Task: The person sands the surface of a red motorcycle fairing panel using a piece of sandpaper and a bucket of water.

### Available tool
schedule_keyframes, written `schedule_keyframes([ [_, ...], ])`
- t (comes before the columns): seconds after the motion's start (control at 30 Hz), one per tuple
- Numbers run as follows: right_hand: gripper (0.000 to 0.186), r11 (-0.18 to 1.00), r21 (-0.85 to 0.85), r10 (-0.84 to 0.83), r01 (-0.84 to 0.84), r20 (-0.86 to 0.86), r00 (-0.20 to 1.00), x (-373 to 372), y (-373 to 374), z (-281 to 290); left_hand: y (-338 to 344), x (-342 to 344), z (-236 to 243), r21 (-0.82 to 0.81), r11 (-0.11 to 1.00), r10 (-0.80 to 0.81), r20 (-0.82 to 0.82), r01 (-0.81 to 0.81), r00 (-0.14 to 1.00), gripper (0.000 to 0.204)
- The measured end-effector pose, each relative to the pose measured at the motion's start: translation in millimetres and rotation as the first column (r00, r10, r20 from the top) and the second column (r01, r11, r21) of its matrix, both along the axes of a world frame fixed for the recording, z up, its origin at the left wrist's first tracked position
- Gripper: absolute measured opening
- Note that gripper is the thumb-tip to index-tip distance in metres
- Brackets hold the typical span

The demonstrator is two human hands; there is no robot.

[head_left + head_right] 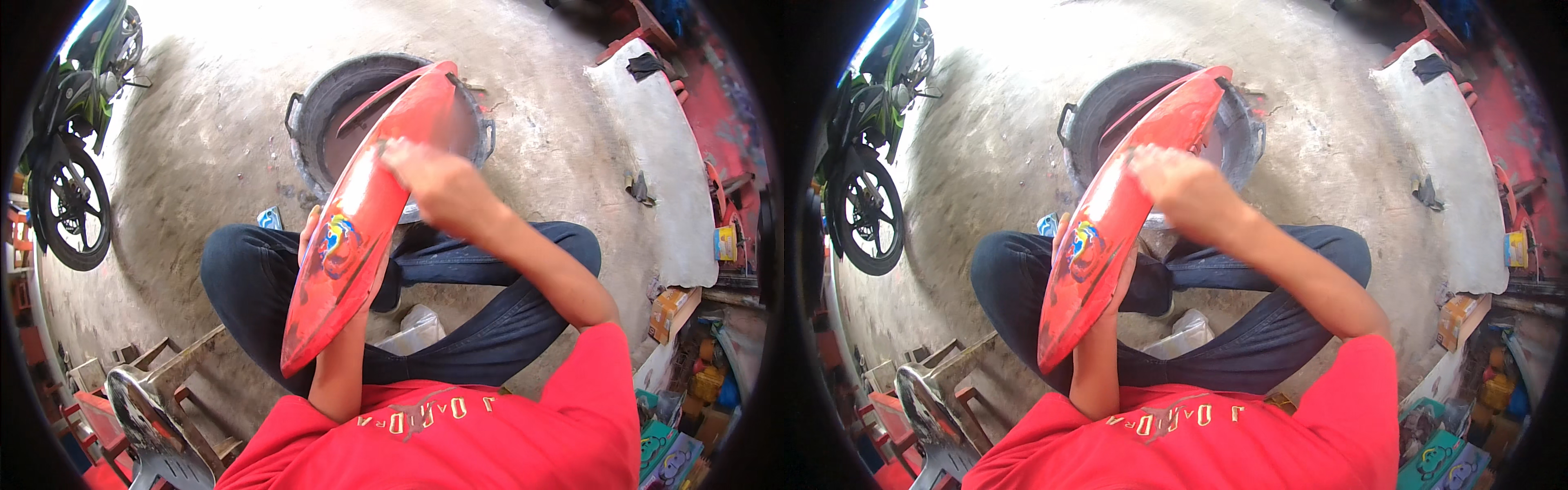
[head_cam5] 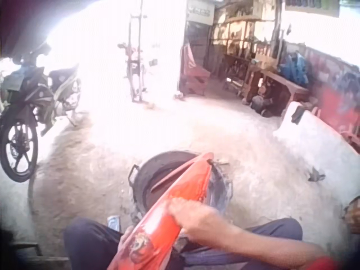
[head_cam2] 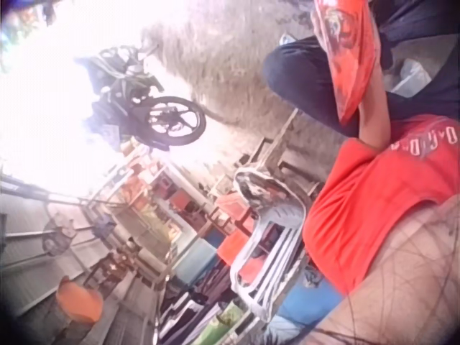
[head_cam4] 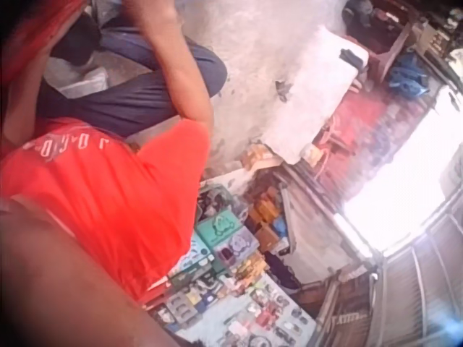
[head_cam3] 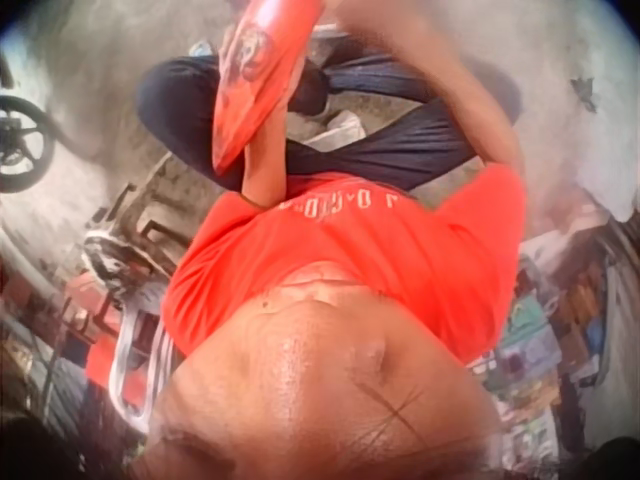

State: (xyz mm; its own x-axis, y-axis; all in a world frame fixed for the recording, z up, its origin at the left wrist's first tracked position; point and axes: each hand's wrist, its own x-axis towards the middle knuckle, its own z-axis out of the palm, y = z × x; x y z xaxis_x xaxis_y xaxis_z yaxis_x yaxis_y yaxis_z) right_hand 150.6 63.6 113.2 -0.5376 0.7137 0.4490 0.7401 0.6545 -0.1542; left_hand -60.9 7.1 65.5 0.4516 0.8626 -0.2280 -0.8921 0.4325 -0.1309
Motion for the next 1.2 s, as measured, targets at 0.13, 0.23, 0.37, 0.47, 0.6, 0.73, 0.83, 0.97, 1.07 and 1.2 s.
schedule_keyframes([
  [0.13,0.041,0.965,0.016,0.261,-0.262,0.046,0.964,-39.1,-64.5,13.4,6.7,-11.9,-35.4,0.216,0.976,-0.029,0.070,0.013,0.997,0.045],
  [0.23,0.043,0.999,-0.040,-0.012,0.017,0.122,0.992,-2.0,-19.1,-8.0,-4.7,6.4,-0.4,-0.076,0.993,0.086,-0.010,-0.086,0.996,0.048],
  [0.37,0.046,0.975,0.023,0.217,-0.220,0.103,0.971,-49.4,-63.0,23.9,5.9,-13.8,-45.7,0.126,0.991,0.043,0.020,-0.046,0.999,0.049],
  [0.47,0.050,0.995,-0.023,0.102,-0.100,0.107,0.989,-21.6,-31.4,8.1,3.6,-7.3,-27.1,0.081,0.997,0.006,0.038,-0.010,0.999,0.053],
  [0.6,0.053,0.996,-0.091,-0.021,0.011,-0.103,0.994,1.3,-0.6,15.4,2.8,-1.1,-7.2,0.064,0.998,-0.028,0.103,0.021,0.994,0.053],
  [0.73,0.046,0.839,-0.493,-0.326,0.232,-0.113,0.939,21.5,40.8,45.9,0.7,-2.1,-12.4,0.127,0.992,-0.018,0.148,-0.001,0.989,0.055],
  [0.83,0.043,0.873,-0.478,-0.165,0.103,-0.091,0.982,47.2,70.8,-1.1,0.0,0.6,0.6,0.030,1.000,0.003,0.064,-0.005,0.998,0.053],
  [0.97,0.044,0.936,-0.352,-0.069,0.015,-0.139,0.988,37.0,61.3,-35.6,1.5,-1.6,-6.8,0.027,0.999,0.017,0.029,-0.018,0.999,0.052],
  [1.07,0.045,0.933,-0.358,-0.106,0.024,-0.211,0.972,22.2,47.8,-34.4,-0.5,-2.7,-8.3,0.012,0.999,0.036,0.011,-0.036,0.999,0.052],
  [1.2,0.042,0.895,-0.409,0.086,-0.179,-0.236,0.968,7.1,31.9,-16.8,-1.0,-3.1,-4.9,-0.016,0.999,0.049,-0.007,-0.049,0.999,0.053],
])
